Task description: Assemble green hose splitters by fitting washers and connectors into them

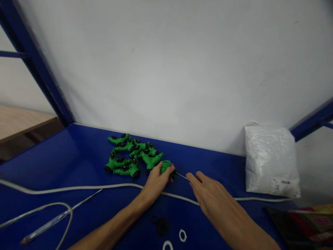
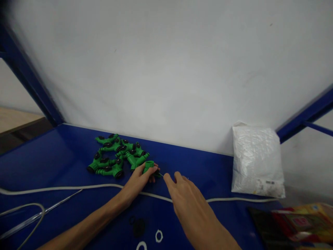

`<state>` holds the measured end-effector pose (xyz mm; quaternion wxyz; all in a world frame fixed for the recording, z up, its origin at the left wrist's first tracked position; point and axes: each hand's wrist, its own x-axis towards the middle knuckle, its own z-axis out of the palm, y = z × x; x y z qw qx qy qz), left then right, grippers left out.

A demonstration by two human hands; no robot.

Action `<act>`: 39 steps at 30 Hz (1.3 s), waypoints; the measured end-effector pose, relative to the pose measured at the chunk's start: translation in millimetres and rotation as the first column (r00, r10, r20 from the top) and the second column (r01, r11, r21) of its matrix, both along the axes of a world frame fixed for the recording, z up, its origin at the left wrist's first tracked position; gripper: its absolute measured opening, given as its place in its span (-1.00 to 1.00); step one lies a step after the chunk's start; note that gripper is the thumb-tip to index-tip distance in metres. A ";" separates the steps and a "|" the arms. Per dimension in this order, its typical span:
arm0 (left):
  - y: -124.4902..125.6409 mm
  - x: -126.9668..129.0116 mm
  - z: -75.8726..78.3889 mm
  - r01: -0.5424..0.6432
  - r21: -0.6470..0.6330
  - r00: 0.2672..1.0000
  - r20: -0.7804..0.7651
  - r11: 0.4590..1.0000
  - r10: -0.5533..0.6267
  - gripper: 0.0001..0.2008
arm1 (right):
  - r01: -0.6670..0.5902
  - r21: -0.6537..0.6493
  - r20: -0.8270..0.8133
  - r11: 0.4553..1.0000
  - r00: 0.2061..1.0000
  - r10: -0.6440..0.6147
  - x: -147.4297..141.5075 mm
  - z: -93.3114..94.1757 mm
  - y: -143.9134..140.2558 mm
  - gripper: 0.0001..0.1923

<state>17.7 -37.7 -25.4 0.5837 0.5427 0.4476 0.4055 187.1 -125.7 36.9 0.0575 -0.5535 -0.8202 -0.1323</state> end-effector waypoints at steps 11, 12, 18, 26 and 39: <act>0.3 -0.4 -3.8 -0.008 0.030 1.000 -0.024 1.000 0.008 -0.68 | -0.120 -0.008 0.046 0.993 0.992 0.120 -1.1 17.8 6.2 -0.58; 0.4 -0.2 -4.0 -0.009 0.031 1.000 -0.026 0.999 0.009 -0.69 | -0.108 -0.027 -0.013 0.994 0.994 0.108 -0.2 16.8 6.7 -0.63; -0.6 0.5 -3.3 -0.009 0.037 0.999 -0.037 0.999 0.010 -0.72 | 0.002 -0.234 -0.299 0.972 0.951 -0.074 -5.6 22.9 8.6 -0.79; -3.2 -1.3 0.3 0.014 0.075 0.998 -0.069 0.997 -0.009 -0.70 | 0.030 -0.413 -0.430 0.910 0.874 -0.224 -0.7 33.1 18.1 -0.63; 1.7 -0.2 -7.8 0.010 0.065 0.999 -0.043 0.998 -0.008 -0.70 | -0.088 -0.133 0.063 0.987 0.993 0.097 6.4 13.3 11.4 -0.64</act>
